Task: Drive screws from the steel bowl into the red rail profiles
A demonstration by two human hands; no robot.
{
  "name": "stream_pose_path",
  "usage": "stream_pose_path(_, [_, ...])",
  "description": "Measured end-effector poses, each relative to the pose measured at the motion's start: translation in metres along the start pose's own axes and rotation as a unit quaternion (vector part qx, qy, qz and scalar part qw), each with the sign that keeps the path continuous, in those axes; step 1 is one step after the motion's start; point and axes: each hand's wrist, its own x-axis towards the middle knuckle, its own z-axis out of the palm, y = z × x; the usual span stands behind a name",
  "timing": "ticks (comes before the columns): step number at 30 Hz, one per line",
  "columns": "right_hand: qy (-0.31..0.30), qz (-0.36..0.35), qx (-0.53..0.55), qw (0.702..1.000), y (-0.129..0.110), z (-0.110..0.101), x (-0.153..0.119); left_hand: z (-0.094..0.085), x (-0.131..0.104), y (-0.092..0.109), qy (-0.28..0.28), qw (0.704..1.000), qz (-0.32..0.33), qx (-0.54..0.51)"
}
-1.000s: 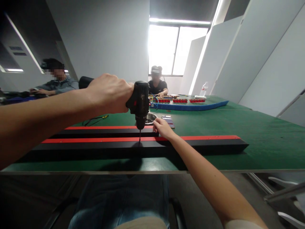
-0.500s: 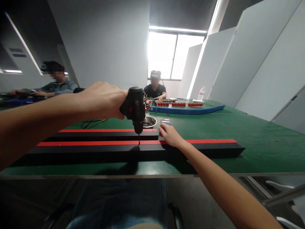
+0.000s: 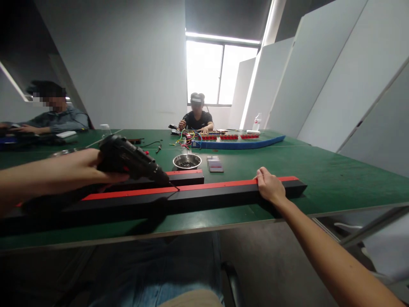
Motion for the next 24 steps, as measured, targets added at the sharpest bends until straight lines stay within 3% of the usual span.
stream_pose_path(3, [0.01,0.009,0.009,1.0,-0.007,0.002,-0.002,0.008,-0.014,-0.02,-0.041,0.999,-0.01,-0.004])
stream_pose_path(9, [0.019,0.019,0.008,1.0,-0.024,0.003,-0.009,0.028,-0.018,-0.049,0.041,0.991,-0.086,-0.097])
stream_pose_path(12, [0.017,0.02,-0.009,1.0,-0.049,0.009,-0.019,0.04,-0.009,-0.052,0.052,0.986,-0.107,-0.117])
stream_pose_path(16, [-0.002,0.017,-0.041,0.999,-0.091,0.018,-0.037,0.057,0.008,-0.051,0.022,0.98,-0.087,-0.179])
stream_pose_path(20, [-0.022,-0.003,-0.047,0.999,-0.135,0.027,-0.053,0.083,0.021,-0.05,-0.007,0.943,-0.118,-0.311])
stream_pose_path(24, [-0.038,-0.031,-0.044,0.998,-0.165,0.034,-0.065,0.112,0.031,-0.054,-0.03,0.876,-0.147,-0.459])
